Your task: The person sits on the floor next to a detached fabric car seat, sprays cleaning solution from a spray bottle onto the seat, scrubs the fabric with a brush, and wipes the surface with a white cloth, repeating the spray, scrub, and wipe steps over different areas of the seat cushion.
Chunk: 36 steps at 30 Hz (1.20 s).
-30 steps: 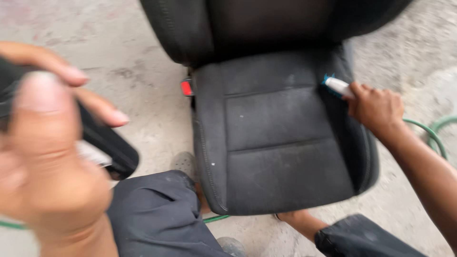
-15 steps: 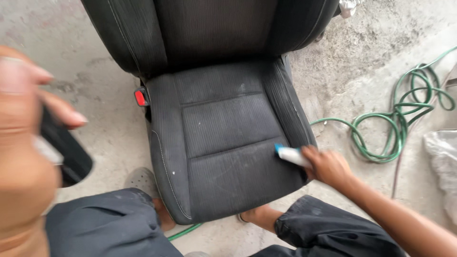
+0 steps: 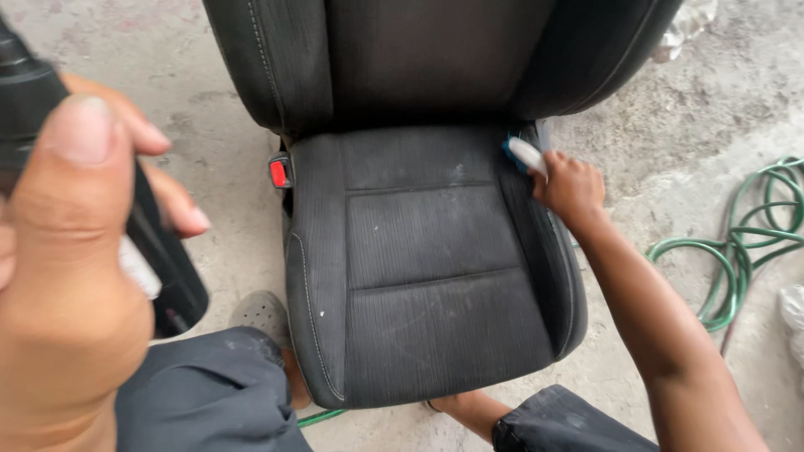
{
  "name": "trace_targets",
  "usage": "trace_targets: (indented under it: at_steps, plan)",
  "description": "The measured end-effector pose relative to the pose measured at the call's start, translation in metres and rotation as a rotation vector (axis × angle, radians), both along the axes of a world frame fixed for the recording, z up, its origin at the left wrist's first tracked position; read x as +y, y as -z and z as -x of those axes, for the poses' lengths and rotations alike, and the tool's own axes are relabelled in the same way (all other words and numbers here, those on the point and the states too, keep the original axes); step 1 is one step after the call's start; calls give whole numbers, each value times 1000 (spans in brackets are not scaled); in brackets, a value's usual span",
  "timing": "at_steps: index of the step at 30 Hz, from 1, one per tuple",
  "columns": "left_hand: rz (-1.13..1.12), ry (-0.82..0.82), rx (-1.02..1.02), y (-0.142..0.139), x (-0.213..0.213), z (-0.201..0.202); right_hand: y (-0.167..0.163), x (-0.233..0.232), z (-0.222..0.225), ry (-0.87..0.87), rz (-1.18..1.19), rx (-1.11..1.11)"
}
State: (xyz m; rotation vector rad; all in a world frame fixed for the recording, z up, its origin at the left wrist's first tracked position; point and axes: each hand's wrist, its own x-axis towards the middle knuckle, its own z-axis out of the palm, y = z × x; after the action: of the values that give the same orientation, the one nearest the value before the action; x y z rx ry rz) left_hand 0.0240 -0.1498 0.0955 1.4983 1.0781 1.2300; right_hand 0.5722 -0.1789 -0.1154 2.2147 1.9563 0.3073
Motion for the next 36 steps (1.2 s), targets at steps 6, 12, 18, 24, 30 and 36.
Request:
trace_targets:
  at_steps: [6, 12, 18, 24, 30, 36]
  plan:
    - [-198, 125, -103, -15, 15, -46, -3, 1, 0, 86, 30, 58]
    - [-160, 141, 7, -6, 13, -46, -45, -156, 36, -31, 265, 86]
    - [-129, 105, 146, 10, 5, -25, -75, -243, 42, 10, 415, 143]
    - [-133, 31, 92, 25, -6, -31, -30, -120, 26, 15, 257, 25]
    - [-416, 67, 126, -2, 8, -83, 1, 44, 29, -1, -22, 24]
    - [-540, 85, 236, -11, 12, -101, 0, 27, 32, 27, 40, 124]
